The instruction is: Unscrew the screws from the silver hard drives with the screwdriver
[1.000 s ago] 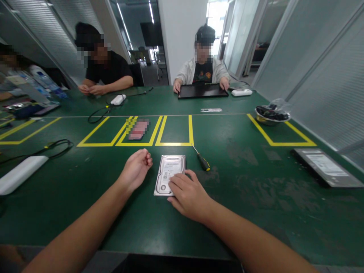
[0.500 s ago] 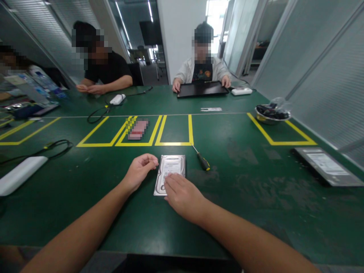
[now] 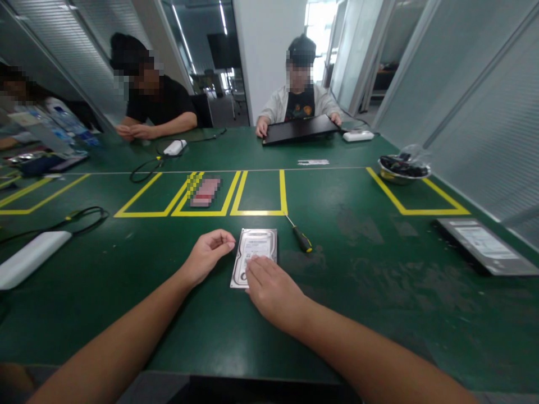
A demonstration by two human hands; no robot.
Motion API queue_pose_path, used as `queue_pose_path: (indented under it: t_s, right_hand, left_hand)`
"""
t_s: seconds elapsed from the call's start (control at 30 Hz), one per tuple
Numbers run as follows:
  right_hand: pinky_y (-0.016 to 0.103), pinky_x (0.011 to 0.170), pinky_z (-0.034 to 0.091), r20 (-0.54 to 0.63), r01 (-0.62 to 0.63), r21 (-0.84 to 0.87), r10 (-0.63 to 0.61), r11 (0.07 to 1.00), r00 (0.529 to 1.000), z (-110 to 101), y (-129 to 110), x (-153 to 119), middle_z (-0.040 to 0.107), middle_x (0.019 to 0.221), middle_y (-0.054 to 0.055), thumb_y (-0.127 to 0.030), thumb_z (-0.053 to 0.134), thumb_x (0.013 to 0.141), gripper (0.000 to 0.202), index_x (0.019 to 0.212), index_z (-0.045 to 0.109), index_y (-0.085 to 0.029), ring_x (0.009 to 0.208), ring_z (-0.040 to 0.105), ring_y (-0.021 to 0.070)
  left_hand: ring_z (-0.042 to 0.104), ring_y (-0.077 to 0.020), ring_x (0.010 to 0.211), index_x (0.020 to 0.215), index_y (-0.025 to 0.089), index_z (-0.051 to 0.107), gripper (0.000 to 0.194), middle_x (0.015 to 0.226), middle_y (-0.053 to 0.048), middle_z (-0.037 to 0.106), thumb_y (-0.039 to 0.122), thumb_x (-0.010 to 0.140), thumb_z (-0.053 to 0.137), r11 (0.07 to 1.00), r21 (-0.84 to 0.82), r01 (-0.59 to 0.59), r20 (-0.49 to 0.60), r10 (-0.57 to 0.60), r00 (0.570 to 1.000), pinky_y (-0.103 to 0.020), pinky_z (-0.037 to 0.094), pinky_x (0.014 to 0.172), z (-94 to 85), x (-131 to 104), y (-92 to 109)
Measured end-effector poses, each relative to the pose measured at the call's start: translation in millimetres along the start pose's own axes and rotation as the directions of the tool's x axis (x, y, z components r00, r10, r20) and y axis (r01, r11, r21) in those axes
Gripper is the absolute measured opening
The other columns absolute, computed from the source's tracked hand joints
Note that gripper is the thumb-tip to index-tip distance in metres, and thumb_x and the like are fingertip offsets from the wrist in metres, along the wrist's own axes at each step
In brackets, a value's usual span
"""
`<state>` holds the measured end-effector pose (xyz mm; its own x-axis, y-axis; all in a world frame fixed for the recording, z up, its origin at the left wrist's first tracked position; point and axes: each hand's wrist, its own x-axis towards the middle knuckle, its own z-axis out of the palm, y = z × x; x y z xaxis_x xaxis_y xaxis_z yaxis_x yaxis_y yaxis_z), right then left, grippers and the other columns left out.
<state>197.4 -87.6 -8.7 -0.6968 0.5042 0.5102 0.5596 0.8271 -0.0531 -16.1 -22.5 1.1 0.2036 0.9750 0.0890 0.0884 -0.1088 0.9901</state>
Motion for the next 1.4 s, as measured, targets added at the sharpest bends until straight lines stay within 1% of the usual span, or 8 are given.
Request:
queue_pose_path:
  t_s: [0.13, 0.23, 0.47, 0.7, 0.87, 1.03, 1.2, 1.4]
  right_hand:
    - [0.046, 0.105, 0.050, 0.001, 0.000, 0.031, 0.000, 1.000, 1.000, -2, 4, -1, 0.065, 0.121, 0.021, -0.016, 0.059, 0.088, 0.033, 0.116, 0.065, 0.000, 0.117, 0.059, 0.0312]
    - [0.045, 0.107, 0.049, 0.015, 0.001, 0.032, -0.002, 0.999, 1.000, -4, 5, -1, 0.065, 0.122, 0.019, -0.017, 0.057, 0.089, 0.033, 0.117, 0.065, -0.001, 0.117, 0.059, 0.0304]
    - [0.046, 0.106, 0.049, 0.025, -0.004, 0.049, 0.003, 0.999, 1.000, -7, 6, -3, 0.064, 0.124, 0.020, -0.017, 0.056, 0.091, 0.033, 0.119, 0.064, -0.003, 0.120, 0.058, 0.0290]
    - [0.045, 0.108, 0.048, 0.031, -0.018, 0.063, 0.016, 0.998, 0.999, -7, 6, -5, 0.064, 0.125, 0.019, -0.018, 0.057, 0.090, 0.034, 0.120, 0.063, -0.004, 0.120, 0.058, 0.0284]
    - [0.045, 0.107, 0.049, 0.030, -0.019, 0.056, 0.018, 0.998, 0.999, -8, 7, -5, 0.064, 0.125, 0.018, -0.019, 0.056, 0.091, 0.033, 0.120, 0.063, -0.005, 0.120, 0.059, 0.0284]
    - [0.044, 0.108, 0.048, 0.034, -0.021, 0.070, 0.019, 0.997, 0.999, -8, 10, -5, 0.064, 0.124, 0.018, -0.019, 0.057, 0.090, 0.034, 0.119, 0.063, -0.004, 0.119, 0.059, 0.0285]
    - [0.044, 0.108, 0.048, 0.031, -0.049, 0.101, 0.046, 0.994, 0.998, -8, 10, -7, 0.064, 0.124, 0.018, -0.018, 0.057, 0.090, 0.034, 0.121, 0.063, -0.006, 0.120, 0.058, 0.0272]
    - [0.044, 0.109, 0.047, 0.033, -0.039, 0.108, 0.036, 0.993, 0.999, -8, 12, -9, 0.063, 0.126, 0.017, -0.019, 0.054, 0.092, 0.034, 0.122, 0.062, -0.005, 0.121, 0.057, 0.0270]
  left_hand:
    - [0.049, -0.0117, 0.066, 0.082, 0.014, 0.062, 0.019, 0.071, 0.001, 0.055, 0.033, 0.084, 0.067, 0.998, 0.069, -0.009, 0.140, -0.001, 0.990, -0.022, 0.039, 0.063, -3.2, 2, -3]
    - [0.049, -0.0127, 0.070, 0.086, 0.015, 0.060, 0.019, 0.075, 0.000, 0.054, 0.034, 0.089, 0.062, 0.992, 0.118, -0.046, 0.205, 0.021, 0.978, -0.023, 0.039, 0.066, -6.0, 3, -5]
    - [0.051, -0.0153, 0.077, 0.089, 0.016, 0.061, 0.017, 0.081, -0.002, 0.056, 0.033, 0.090, 0.060, 0.986, 0.152, -0.064, 0.237, 0.027, 0.971, -0.025, 0.041, 0.073, -11.1, 1, -5]
    - [0.054, -0.0164, 0.079, 0.090, 0.016, 0.062, 0.018, 0.083, -0.003, 0.058, 0.034, 0.090, 0.060, 0.992, 0.117, -0.047, 0.310, 0.009, 0.951, -0.026, 0.042, 0.075, -11.7, -2, 0]
    - [0.055, -0.0167, 0.080, 0.090, 0.016, 0.064, 0.019, 0.087, -0.004, 0.060, 0.034, 0.091, 0.059, 0.985, 0.148, -0.089, 0.401, 0.023, 0.916, -0.026, 0.043, 0.074, -13.2, -4, 5]
    - [0.053, -0.0166, 0.076, 0.089, 0.017, 0.065, 0.020, 0.084, -0.004, 0.058, 0.035, 0.092, 0.057, 0.970, 0.211, -0.118, 0.499, -0.003, 0.867, -0.026, 0.042, 0.070, -13.6, -5, 10]
    - [0.056, -0.0183, 0.084, 0.089, 0.017, 0.067, 0.022, 0.089, -0.006, 0.058, 0.036, 0.092, 0.056, 0.950, 0.258, -0.177, 0.566, 0.000, 0.825, -0.028, 0.044, 0.077, -13.1, -3, 15]
    - [0.058, -0.0184, 0.086, 0.090, 0.018, 0.069, 0.018, 0.091, -0.006, 0.058, 0.033, 0.092, 0.058, 0.957, 0.221, -0.189, 0.616, 0.013, 0.788, -0.028, 0.045, 0.080, -15.5, -2, 17]
